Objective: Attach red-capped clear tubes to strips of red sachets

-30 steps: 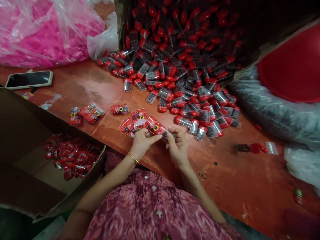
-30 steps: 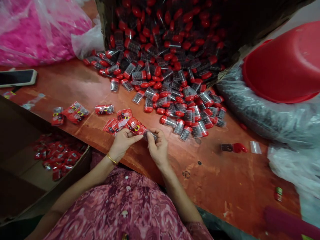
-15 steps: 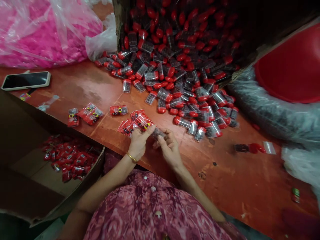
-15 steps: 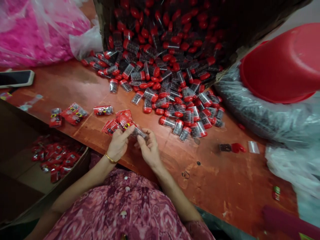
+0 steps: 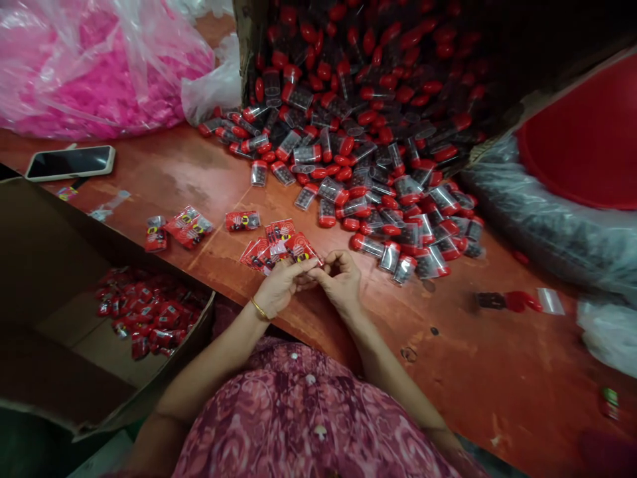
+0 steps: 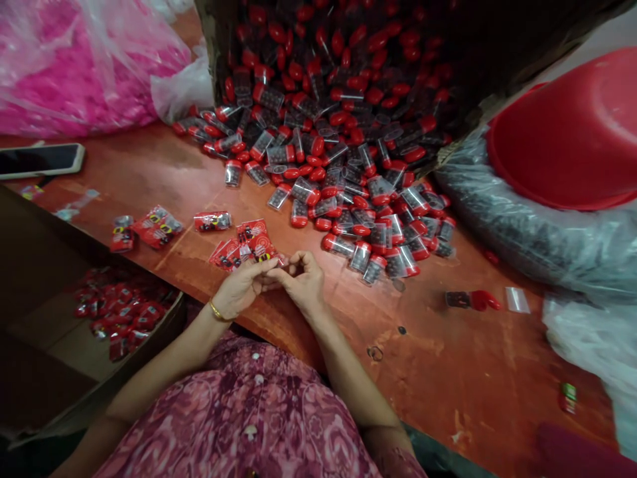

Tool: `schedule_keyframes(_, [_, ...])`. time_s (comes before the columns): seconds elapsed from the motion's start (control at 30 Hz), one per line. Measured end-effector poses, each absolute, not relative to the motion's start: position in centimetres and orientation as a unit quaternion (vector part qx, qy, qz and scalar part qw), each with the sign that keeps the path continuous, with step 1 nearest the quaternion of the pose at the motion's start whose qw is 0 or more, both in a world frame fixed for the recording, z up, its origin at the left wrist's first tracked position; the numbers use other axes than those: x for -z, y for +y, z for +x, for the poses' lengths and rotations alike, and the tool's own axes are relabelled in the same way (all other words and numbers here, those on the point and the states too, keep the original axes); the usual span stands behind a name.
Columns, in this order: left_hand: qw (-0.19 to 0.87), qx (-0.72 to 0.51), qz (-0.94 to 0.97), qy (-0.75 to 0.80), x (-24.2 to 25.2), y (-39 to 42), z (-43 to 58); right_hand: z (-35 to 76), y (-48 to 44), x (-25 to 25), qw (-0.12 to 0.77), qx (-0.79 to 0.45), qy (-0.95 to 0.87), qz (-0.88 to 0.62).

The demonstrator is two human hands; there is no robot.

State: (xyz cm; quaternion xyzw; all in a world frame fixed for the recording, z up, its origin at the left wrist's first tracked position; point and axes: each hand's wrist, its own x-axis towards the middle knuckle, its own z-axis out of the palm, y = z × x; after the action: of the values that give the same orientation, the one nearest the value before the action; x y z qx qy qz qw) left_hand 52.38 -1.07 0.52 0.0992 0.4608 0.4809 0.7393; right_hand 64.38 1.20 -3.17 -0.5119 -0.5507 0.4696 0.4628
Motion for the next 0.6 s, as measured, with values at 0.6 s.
schedule_keyframes(0.6, [0.348,-0.748,0.015,0.565,-0.1,1.6,40.6,67.1,0.6,3.6,0.343,-0.338,-0.702,-0.526])
